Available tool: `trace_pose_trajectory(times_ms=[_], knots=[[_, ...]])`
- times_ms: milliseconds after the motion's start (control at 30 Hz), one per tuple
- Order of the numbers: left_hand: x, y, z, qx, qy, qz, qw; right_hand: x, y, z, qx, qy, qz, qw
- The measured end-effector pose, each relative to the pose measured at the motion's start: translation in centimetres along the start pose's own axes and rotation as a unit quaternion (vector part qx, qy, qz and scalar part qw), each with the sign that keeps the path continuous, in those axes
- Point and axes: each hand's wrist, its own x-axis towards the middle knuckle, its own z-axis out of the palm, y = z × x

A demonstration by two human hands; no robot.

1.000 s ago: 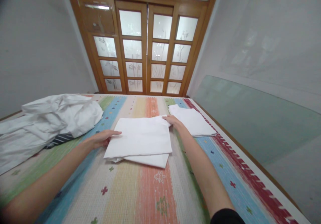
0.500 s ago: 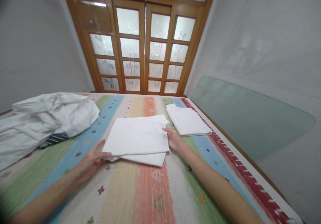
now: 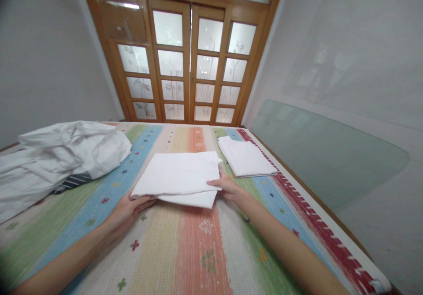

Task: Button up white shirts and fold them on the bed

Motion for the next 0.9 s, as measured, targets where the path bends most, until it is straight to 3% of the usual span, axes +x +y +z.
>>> trace_pose_trajectory(times_ms=[200,433,633,733,833,900], knots=[[-0.4,0.9,-1.5,0.118,0.061,-0.033,0.991,0.5,0.8,-1.6,-0.114,0.098,-0.024,0.988],[0.1,3.4,-2.4,0.294,0.041,0.029,0.955,1.5,0.2,-3.2,-0.156,0.148,-0.008,0.977],[0.9,4.6,-2.8,0.465,0.07,0.158,0.868,2.1,-0.7,-3.3,-0.083,0.134,-0.034,0.987],[0.9,5.5,-2.7,0.435,0.013,0.095,0.895,2.5,-1.4,-3.0,-0.043,0.118,-0.027,0.992],[1.3,6.5,-2.6,0.317,-0.101,0.001,0.943,2.9,-1.9,-2.6,0.005,0.106,0.001,0.994],[2.0,6.8,-2.5,0.238,-0.136,-0.035,0.961,3.3,-2.1,-2.3,0.03,0.107,0.017,0.994]])
